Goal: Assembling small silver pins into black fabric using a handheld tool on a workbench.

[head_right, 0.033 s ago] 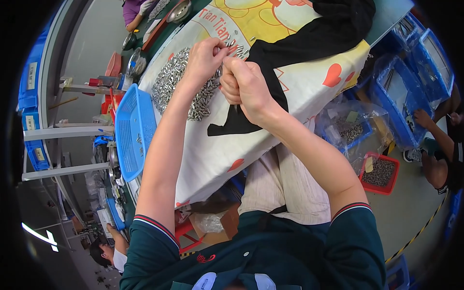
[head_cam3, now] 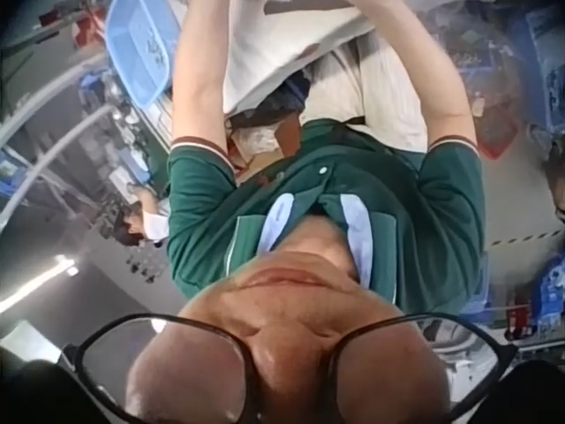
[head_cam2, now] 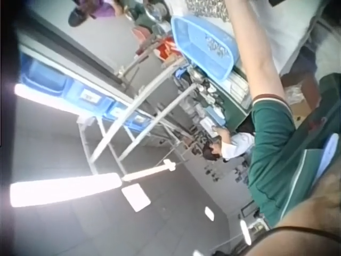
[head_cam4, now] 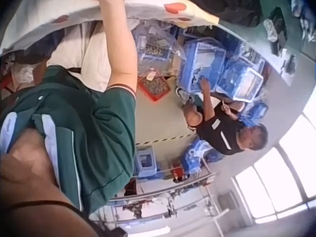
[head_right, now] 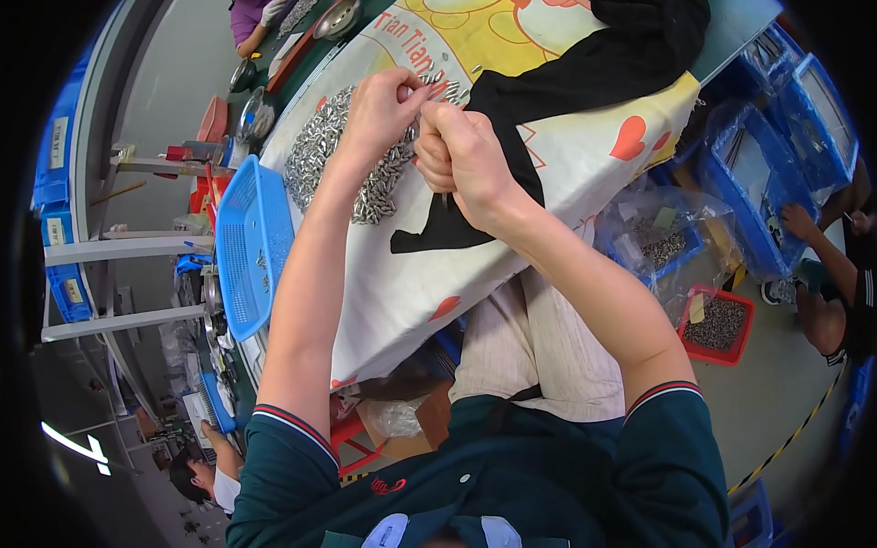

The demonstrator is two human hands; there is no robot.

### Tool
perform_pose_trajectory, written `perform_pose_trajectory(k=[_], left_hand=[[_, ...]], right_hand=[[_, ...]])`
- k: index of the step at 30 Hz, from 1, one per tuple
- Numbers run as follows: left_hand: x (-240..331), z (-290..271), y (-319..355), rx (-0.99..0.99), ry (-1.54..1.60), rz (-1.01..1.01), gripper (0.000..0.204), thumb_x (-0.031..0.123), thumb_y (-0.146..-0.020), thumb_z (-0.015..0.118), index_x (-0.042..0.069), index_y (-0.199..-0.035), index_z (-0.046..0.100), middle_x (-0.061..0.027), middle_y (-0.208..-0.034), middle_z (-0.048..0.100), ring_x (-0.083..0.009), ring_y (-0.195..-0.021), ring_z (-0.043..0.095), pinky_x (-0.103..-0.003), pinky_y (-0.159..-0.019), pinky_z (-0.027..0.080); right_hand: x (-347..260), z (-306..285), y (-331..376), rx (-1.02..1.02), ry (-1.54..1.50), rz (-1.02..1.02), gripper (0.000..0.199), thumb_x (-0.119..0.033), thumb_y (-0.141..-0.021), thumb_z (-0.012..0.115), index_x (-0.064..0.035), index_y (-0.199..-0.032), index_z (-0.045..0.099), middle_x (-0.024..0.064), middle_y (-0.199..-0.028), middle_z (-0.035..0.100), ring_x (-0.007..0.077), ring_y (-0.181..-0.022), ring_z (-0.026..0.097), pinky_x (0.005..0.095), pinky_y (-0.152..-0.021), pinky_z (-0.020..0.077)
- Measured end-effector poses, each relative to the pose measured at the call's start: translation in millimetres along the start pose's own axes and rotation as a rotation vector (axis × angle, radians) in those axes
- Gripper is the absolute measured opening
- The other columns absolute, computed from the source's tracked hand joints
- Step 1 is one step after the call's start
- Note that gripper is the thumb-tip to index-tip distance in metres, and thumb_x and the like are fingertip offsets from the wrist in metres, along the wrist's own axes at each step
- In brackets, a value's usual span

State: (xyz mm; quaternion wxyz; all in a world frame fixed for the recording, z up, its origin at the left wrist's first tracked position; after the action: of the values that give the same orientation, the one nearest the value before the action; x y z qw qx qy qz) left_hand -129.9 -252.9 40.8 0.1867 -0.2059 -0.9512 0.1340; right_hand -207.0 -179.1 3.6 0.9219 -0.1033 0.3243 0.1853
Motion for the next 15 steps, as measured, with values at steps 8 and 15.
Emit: perform_pose_trajectory(k=[8,15], left_hand=[[45,-12,99,-0.252,0.229,-0.220,0.010,0.005,-0.066,0.063,-0.003,-0.071,0.060,-0.0137,-0.060,0.056,-0.0236,-0.053,0.055,-0.033,-0.053,0.043],[27,2,128,-0.115,0.371,-0.419,0.009,0.003,-0.068,0.063,-0.003,-0.073,0.060,-0.0097,-0.059,0.055,-0.0152,-0.050,0.050,-0.028,-0.050,0.041]], right_hand=[[-1,0,0,-0.006,0.039,-0.025,0.039,-0.027,-0.088,0.033,-0.0102,-0.053,0.027,-0.0031,-0.044,0.022,0.0065,-0.038,0.015,0.0236,-0.038,0.0146],[-3,0,2,-0.033,-0.006,-0.096,0.037,-0.022,-0.085,0.037,-0.0100,-0.052,0.026,-0.0040,-0.044,0.023,0.0052,-0.038,0.016,0.0240,-0.037,0.0121]])
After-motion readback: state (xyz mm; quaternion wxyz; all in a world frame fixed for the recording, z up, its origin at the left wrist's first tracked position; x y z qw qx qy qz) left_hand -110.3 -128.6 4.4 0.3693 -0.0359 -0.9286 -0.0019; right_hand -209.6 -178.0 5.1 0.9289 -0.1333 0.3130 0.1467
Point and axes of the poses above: each hand's wrist, its own y-axis away from the middle knuckle, its own z-axis out of the palm, x = y × z, the point moved 8 cm from there along -y, towards the middle knuckle
